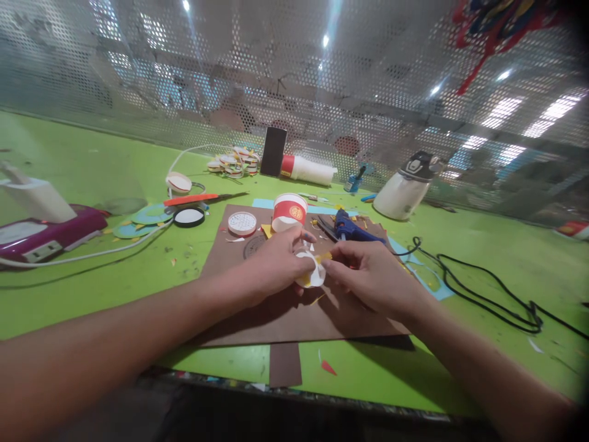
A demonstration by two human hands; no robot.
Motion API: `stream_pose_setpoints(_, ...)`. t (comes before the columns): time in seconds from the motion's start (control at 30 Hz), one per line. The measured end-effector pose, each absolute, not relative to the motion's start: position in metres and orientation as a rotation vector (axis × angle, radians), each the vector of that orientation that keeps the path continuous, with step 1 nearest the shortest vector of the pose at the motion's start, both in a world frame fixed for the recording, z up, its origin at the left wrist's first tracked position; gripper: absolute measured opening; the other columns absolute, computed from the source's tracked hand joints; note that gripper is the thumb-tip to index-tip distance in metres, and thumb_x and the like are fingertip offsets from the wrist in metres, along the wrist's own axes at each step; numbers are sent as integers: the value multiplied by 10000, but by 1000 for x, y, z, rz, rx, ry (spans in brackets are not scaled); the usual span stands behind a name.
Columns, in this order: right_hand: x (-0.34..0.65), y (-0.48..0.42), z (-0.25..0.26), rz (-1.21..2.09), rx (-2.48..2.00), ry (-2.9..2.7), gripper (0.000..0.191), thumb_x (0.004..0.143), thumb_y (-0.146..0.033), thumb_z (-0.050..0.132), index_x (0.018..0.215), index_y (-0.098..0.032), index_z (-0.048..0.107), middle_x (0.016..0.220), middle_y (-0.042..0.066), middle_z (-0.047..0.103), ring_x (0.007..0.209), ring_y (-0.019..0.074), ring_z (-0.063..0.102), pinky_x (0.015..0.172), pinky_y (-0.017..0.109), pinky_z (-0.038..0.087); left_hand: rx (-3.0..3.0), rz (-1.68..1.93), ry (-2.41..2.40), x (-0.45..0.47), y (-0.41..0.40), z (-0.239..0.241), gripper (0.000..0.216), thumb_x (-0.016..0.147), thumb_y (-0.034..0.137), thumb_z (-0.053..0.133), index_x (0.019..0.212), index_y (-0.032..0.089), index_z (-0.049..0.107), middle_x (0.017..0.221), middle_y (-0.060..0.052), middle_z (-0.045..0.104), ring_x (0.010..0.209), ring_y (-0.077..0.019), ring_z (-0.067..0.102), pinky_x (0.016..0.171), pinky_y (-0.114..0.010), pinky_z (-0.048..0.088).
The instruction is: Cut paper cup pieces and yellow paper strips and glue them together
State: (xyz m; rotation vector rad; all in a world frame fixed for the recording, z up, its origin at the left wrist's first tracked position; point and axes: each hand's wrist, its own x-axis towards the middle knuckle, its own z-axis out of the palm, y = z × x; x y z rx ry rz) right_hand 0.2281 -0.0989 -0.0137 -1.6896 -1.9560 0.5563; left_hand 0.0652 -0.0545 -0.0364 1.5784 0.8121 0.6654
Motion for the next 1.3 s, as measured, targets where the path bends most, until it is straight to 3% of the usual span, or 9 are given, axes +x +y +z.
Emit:
stream_pose_setpoints(0.27,235,-97,-14,580,-1584,-1821,140,799,-256,567,766,-165,668,671,8,655,606,135,566,566,265,446,1411,666,728,68,-55,-37,406,681,100,523,1080,147,471,641,0,554,447,-113,514,433,-248,407)
stream_pose_setpoints(0.5,237,-93,-14,735,-1526,-1773,268,844,-406,574,812,-155,662,747,46,670,631,152,596,613,317,505,1310,626,700,68,-53,-37,371,716,113,566,1077,141,488,679,-28,588,470,-116,532,423,-232,403)
stream_pose_setpoints(0.7,226,-97,-19,1088,-1414,-1653,332,808,-251,620,1131,-178,587,770,12,659,587,119,614,549,268,541,1323,561,726,67,-51,-34,300,766,194,595,1049,129,518,704,-60,611,497,-114,537,417,-214,388)
stream_pose_setpoints(0.83,222,-99,-21,1088,-1422,-1563,397,719,-77,593,1100,-192,593,648,-41,626,507,101,592,478,226,502,1261,610,683,67,-48,-35,277,819,300,586,1036,133,547,720,-65,611,511,-121,554,400,-204,369)
stream_pose_setpoints(1.0,219,-98,-19,1188,-1426,-1371,434,689,-63,564,1101,-198,582,713,-21,654,522,113,616,485,244,519,1203,630,543,65,-47,-33,370,845,486,548,955,135,588,756,-72,612,576,-126,575,446,-208,403)
stream_pose_setpoints(1.17,219,-97,-16,1137,-1442,-1225,461,712,-73,582,1153,-199,537,701,-47,611,452,85,565,437,226,505,1147,700,597,64,-51,-28,436,699,148,690,1107,182,539,948,-77,643,730,-156,636,607,-260,474)
stream_pose_setpoints(1.3,220,-96,-20,1153,-1415,-1186,479,739,-96,583,1195,-206,488,734,-49,595,456,108,596,476,282,547,1215,763,725,65,-51,-30,368,669,64,622,1015,172,561,924,-65,645,679,-120,591,597,-248,438)
